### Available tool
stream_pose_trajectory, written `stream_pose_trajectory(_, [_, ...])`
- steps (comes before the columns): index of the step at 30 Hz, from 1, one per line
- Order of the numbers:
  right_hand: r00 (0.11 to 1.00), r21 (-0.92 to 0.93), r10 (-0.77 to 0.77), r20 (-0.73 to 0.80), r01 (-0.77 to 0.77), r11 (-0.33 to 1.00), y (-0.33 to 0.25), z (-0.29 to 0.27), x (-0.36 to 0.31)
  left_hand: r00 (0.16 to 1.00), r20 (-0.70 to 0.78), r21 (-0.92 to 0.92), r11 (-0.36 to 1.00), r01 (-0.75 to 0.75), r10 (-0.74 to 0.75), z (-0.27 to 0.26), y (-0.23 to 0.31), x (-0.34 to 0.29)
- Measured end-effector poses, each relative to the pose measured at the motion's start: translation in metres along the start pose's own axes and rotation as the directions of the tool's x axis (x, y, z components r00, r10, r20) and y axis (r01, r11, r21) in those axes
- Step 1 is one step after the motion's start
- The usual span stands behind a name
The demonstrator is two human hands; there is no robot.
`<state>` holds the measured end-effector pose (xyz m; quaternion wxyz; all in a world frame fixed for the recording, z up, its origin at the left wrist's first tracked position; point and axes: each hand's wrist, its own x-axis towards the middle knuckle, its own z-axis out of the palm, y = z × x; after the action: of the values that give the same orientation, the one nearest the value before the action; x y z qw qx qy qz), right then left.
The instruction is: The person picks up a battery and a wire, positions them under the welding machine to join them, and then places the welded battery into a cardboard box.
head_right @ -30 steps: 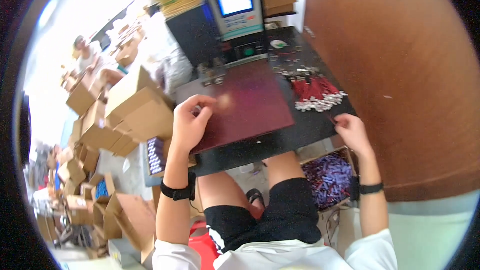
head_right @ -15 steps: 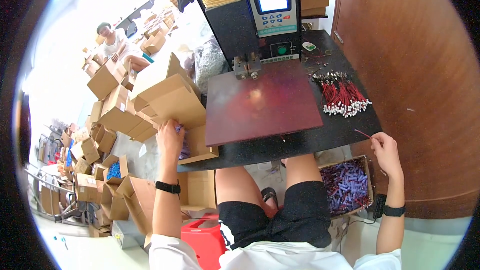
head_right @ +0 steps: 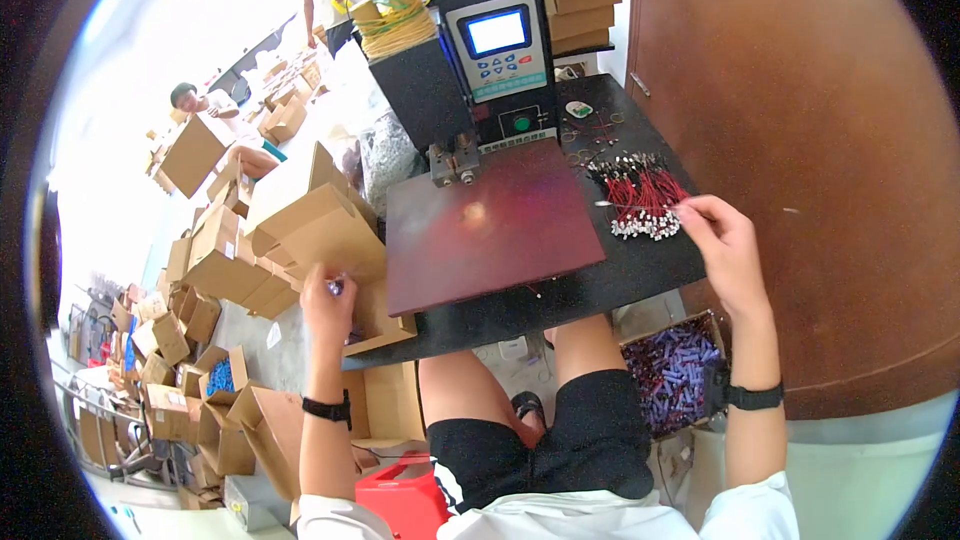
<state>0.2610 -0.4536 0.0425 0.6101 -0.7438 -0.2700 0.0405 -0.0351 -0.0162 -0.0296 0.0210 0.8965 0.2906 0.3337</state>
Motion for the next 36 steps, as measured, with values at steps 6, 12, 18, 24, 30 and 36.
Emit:
stream_pose_trajectory(6, [0.975, 0.236, 0.002, 0.22, -0.055, 0.97, -0.011, 0.081, 0.039, 0.998, 0.003, -0.668, 0.742, 0.052, -0.067, -0.023, 0.113, 0.048])
stream_pose_trajectory(12, [0.98, 0.298, -0.021, 0.198, -0.04, 0.954, -0.003, 0.144, 0.069, 0.987, 0.153, -0.73, 0.667, 0.151, -0.057, 0.016, 0.151, 0.051])
stream_pose_trajectory(18, [0.987, 0.286, -0.035, 0.155, -0.012, 0.958, 0.004, 0.15, 0.066, 0.987, 0.163, -0.608, 0.786, 0.107, -0.008, 0.022, 0.147, 0.052])
stream_pose_trajectory(24, [0.986, 0.325, -0.016, 0.164, -0.039, 0.945, 0.01, 0.151, 0.068, 0.974, 0.224, -0.579, 0.808, 0.106, 0.034, 0.026, 0.164, 0.071])
stream_pose_trajectory(30, [0.989, 0.209, 0.008, 0.15, -0.039, 0.977, 0.004, 0.156, 0.067, 0.98, 0.193, -0.59, 0.803, 0.08, 0.045, 0.042, 0.169, 0.075])
stream_pose_trajectory(36, [0.995, 0.148, -0.048, 0.084, 0.035, 0.988, 0.009, 0.159, 0.069, 0.985, 0.165, -0.567, 0.822, 0.05, 0.054, 0.046, 0.171, 0.076])
